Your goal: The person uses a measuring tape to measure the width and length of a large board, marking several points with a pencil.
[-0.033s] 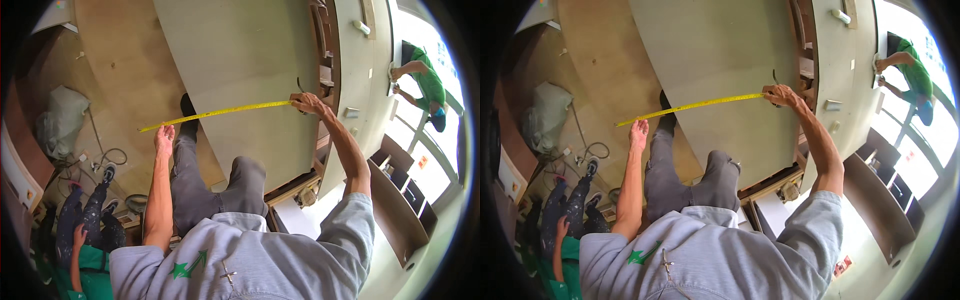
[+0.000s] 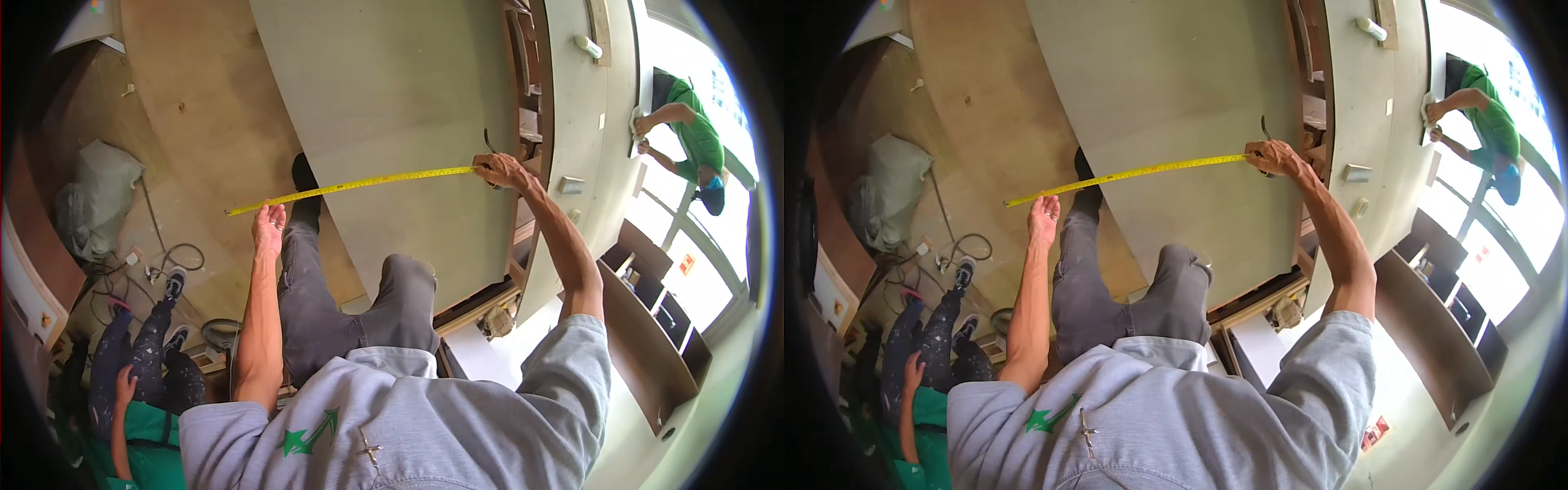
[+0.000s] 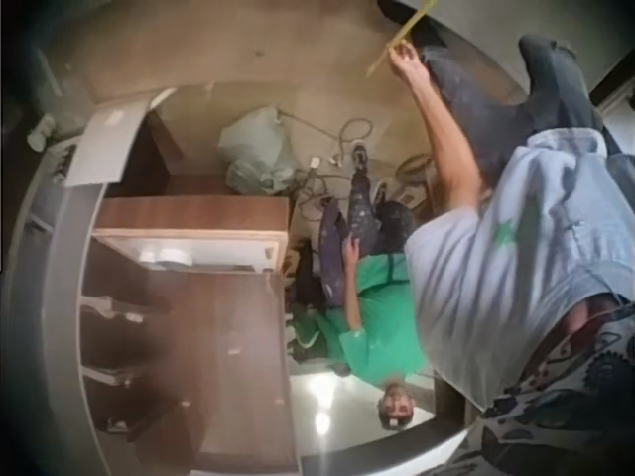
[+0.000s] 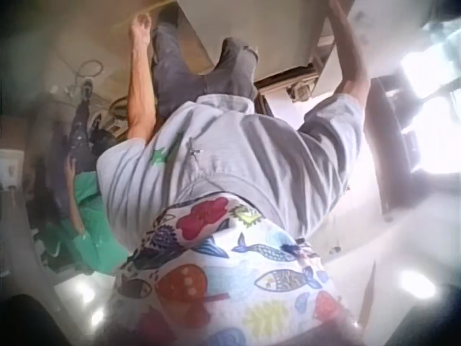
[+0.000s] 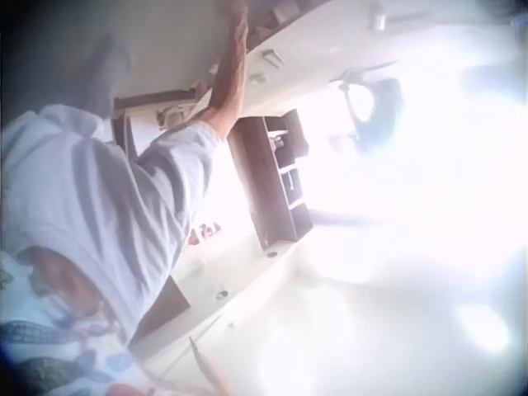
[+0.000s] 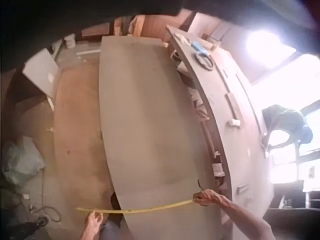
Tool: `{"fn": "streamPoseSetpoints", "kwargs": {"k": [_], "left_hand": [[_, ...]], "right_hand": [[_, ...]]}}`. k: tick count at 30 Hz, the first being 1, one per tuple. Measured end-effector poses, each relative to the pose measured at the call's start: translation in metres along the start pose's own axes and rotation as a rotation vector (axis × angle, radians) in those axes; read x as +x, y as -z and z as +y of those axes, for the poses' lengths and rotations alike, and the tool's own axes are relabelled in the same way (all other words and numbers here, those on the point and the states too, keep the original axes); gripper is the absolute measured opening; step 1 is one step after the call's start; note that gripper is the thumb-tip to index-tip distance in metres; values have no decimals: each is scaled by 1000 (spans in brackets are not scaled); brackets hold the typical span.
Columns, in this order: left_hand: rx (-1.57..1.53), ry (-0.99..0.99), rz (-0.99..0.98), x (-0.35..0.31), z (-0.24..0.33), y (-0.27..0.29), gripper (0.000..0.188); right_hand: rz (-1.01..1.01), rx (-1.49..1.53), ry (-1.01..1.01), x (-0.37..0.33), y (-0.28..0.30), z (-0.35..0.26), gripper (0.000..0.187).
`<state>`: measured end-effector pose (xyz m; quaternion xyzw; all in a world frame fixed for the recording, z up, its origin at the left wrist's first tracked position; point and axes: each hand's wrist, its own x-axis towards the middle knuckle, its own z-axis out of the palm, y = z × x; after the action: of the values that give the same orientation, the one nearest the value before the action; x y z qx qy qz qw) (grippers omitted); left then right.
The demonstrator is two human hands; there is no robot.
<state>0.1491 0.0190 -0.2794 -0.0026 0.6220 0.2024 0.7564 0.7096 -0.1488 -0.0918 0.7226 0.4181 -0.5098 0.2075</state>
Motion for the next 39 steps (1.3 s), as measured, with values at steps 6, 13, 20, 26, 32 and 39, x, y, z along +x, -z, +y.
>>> {"fn": "streamPoseSetpoints", "kwargs": {"k": [6, 13, 20, 26, 32, 39], "left_hand": [[-32, 104, 10, 22, -54, -34, 15], [-23, 19, 0, 60, -98, -76, 19], [-48, 8, 108, 72, -154, -121, 17], [-78, -49, 144, 59, -193, -143, 18], [-1, -87, 148, 38, -204, -161, 15], [89, -26, 98, 43, -212, -156, 25]], "right_hand": [[140, -25, -4, 5, -16, 38, 31], [279, -298, 24, 49, -23, 79, 24], [365, -224, -51, 121, -23, 155, 29], [442, -231, -41, 172, -31, 223, 34], [583, -157, -76, 165, -60, 247, 31], [615, -141, -246, 160, -59, 264, 26]]}}
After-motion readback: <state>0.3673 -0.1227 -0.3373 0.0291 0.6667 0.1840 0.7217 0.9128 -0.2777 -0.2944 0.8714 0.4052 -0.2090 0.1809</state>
